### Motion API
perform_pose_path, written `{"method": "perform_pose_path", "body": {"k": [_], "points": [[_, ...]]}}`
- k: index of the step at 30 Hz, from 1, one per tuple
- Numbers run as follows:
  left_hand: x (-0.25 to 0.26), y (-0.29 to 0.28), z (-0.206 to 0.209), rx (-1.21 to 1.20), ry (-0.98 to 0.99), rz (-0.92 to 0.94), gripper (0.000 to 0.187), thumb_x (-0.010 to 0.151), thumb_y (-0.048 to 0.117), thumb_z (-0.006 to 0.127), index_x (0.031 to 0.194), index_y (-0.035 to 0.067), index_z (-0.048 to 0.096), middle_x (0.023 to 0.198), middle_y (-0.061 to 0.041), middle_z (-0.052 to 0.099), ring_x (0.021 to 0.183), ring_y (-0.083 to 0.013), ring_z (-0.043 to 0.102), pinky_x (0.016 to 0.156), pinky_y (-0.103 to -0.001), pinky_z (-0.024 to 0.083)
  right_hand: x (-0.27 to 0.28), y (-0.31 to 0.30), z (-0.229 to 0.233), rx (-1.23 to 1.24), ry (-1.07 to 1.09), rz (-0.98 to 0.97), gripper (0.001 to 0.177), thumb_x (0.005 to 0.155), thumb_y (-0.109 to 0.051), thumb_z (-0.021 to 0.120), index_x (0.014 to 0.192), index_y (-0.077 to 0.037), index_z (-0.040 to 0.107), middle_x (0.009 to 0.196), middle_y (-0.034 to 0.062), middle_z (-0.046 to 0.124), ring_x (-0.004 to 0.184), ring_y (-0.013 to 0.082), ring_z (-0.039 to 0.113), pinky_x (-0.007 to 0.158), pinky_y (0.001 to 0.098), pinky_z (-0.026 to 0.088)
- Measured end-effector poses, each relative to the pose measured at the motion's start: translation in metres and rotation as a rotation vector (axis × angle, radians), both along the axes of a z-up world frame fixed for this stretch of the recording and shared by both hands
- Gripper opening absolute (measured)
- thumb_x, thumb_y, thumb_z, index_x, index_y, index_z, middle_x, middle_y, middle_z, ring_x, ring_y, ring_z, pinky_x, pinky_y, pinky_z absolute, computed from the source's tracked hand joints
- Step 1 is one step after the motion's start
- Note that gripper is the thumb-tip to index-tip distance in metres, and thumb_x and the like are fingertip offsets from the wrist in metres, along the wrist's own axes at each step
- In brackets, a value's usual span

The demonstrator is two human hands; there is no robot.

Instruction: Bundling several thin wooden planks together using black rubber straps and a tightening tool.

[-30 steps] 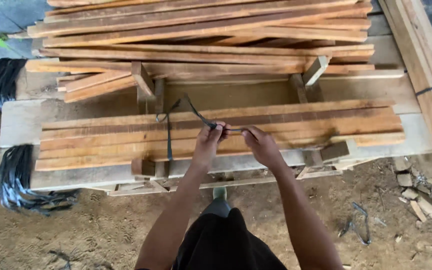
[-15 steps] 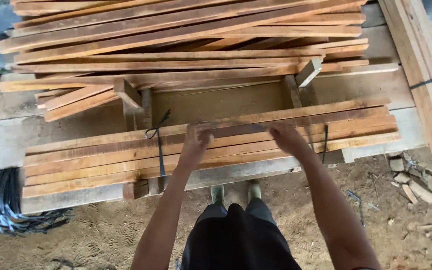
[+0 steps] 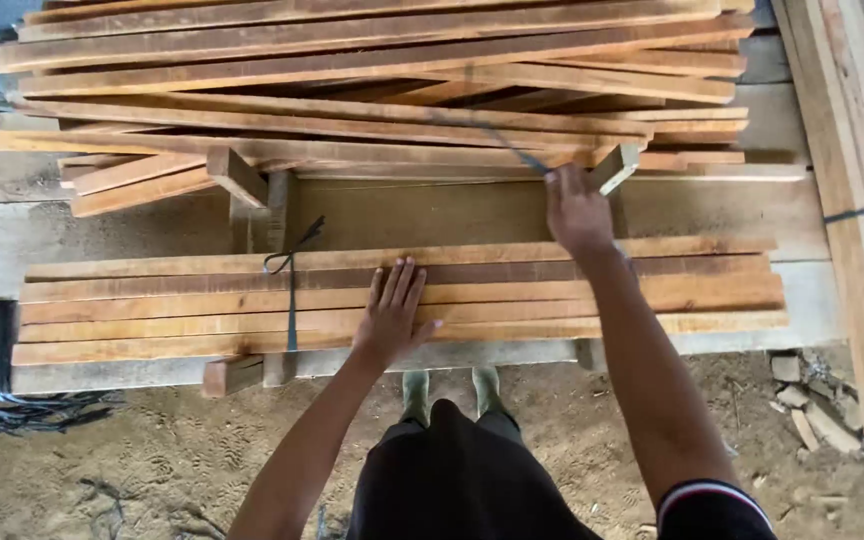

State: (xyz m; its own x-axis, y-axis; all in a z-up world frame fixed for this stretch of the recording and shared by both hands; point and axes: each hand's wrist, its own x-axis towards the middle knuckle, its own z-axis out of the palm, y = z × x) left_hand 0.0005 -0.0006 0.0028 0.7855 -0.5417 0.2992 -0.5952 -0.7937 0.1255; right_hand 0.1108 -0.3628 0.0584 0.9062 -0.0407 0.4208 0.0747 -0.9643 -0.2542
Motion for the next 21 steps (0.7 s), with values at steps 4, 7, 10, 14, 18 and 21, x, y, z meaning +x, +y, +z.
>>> {"method": "perform_pose_path", "body": {"k": [4,7,10,14,18,21], "points": [[0.003,-0.002,-0.001,0.022,0.003,0.017,0.095,0.086,0.072,0.053,0.156,0.010,0.041,0.163,-0.019,0.037,0.150,-0.0345,0.037,0.123,-0.057,0.024,0.008,-0.013,-0.064,-0.062,0.279,-0.012,0.033,0.111,-0.042,0.044,0.115,-0.015,0.063,0.093,0.0198,0.072,0.092,0.0445,0.074,0.076,0.0577,0.057],[0.008,-0.001,-0.012,0.083,0.052,0.038,0.105,0.078,0.077,0.057,0.158,0.012,0.038,0.162,-0.018,0.038,0.149,-0.0350,0.038,0.123,-0.059,0.023,0.005,-0.009,-0.064,0.035,0.559,-0.040,0.040,0.113,-0.048,0.034,0.116,-0.016,0.058,0.091,0.0223,0.075,0.091,0.0446,0.074,0.083,0.0611,0.055],[0.000,-0.020,0.015,0.159,0.089,0.021,0.134,0.050,0.081,0.072,0.160,0.013,0.035,0.161,-0.021,0.036,0.150,-0.0410,0.035,0.123,-0.064,0.022,-0.001,-0.007,-0.054,0.049,0.631,-0.046,0.047,0.112,-0.049,0.029,0.111,-0.014,0.059,0.091,0.0234,0.075,0.088,0.0445,0.075,0.081,0.0604,0.056],[0.005,-0.079,0.010,-0.005,0.162,-0.154,0.143,0.055,0.103,0.047,0.159,0.005,0.035,0.162,-0.027,0.032,0.151,-0.0521,0.024,0.121,-0.071,0.015,0.009,-0.007,-0.048,0.010,0.731,-0.075,0.052,0.111,-0.052,0.024,0.113,-0.014,0.060,0.093,0.0247,0.076,0.093,0.0458,0.076,0.085,0.0583,0.056],[-0.004,-0.156,0.027,-0.032,0.108,-0.197,0.137,0.052,0.089,0.065,0.155,0.003,0.038,0.162,-0.028,0.031,0.152,-0.0544,0.022,0.119,-0.075,0.015,0.010,-0.007,-0.056,0.088,0.725,-0.100,0.052,0.110,-0.049,0.029,0.108,-0.010,0.064,0.093,0.0276,0.075,0.094,0.0470,0.075,0.085,0.0604,0.056],[0.000,-0.174,0.030,-0.016,0.123,-0.155,0.133,0.048,0.074,0.076,0.155,0.004,0.037,0.162,-0.027,0.031,0.153,-0.0514,0.022,0.119,-0.076,0.014,0.017,-0.014,-0.074,0.071,0.733,-0.131,0.051,0.106,-0.049,0.031,0.103,-0.013,0.067,0.092,0.0228,0.076,0.092,0.0430,0.076,0.082,0.0588,0.057]]}}
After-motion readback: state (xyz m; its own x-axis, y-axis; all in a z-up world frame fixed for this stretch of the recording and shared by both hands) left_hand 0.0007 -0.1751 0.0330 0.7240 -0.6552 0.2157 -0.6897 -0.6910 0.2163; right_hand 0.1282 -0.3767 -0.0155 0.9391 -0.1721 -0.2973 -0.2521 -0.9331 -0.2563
